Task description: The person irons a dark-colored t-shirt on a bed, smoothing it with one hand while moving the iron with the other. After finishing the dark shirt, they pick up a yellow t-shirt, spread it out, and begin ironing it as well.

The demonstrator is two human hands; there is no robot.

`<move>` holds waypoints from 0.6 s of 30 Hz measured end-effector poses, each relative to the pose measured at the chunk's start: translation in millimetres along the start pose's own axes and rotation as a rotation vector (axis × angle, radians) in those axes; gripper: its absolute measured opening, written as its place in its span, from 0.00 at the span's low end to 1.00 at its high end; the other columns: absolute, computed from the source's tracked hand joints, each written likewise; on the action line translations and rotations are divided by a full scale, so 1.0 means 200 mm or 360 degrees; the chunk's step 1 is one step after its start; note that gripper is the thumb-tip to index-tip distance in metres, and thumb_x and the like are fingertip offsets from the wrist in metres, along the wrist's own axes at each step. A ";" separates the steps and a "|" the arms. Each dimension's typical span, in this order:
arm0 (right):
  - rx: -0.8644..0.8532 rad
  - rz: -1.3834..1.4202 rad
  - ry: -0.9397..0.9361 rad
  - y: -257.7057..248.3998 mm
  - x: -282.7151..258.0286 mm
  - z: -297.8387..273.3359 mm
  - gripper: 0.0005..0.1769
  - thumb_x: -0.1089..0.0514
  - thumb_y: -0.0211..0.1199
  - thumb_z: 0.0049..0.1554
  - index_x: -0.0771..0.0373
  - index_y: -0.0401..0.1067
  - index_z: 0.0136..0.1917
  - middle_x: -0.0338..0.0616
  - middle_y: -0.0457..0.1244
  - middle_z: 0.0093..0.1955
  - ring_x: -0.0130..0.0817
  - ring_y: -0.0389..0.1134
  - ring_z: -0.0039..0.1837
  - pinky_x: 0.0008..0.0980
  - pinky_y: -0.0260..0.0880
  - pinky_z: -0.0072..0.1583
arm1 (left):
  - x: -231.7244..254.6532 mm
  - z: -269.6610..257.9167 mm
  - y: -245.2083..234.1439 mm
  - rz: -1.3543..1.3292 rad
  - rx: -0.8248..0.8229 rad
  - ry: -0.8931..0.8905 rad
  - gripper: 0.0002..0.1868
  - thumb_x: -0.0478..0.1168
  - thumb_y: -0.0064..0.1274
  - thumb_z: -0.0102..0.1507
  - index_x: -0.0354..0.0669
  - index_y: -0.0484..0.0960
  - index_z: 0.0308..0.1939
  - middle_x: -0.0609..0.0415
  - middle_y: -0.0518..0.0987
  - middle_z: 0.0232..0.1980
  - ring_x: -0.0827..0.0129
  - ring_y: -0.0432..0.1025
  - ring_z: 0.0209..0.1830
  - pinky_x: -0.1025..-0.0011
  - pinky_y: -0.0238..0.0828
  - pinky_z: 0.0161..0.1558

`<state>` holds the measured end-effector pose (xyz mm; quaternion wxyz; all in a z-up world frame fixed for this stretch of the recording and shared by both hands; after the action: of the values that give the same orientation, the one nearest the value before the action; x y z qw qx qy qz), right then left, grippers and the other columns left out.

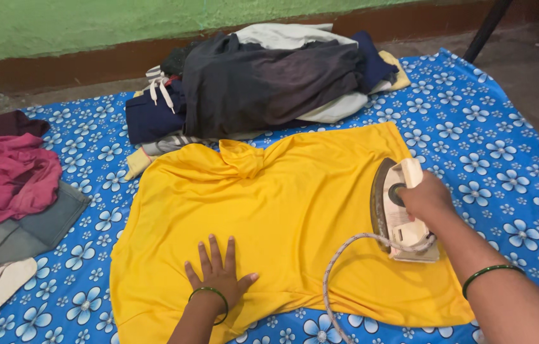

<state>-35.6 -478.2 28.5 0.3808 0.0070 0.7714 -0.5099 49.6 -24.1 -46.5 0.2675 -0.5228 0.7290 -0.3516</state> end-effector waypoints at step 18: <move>-0.0108 0.0241 0.0282 -0.11 0.40 -0.55 0.24 0.56 0.68 0.52 0.62 0.69 0.60 0.56 0.69 0.33 0.45 0.69 0.27 0.44 0.70 0.35 | 0.42 -0.37 -0.01 0.0050 0.0514 0.0879 0.33 0.56 0.58 0.58 0.47 0.67 0.63 0.50 0.67 0.65 0.56 0.59 0.70 0.54 0.60 0.64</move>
<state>-164.7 -431.6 18.6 0.3485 0.0975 0.8162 -0.4504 -31.4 -87.3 -2.8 0.1445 -0.3470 0.7169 -0.5872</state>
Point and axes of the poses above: each hand's wrist, its own z-axis towards the middle knuckle, its own y-axis out of the palm, x = y × z, the point moved 7 cm from there along z, towards the middle knuckle
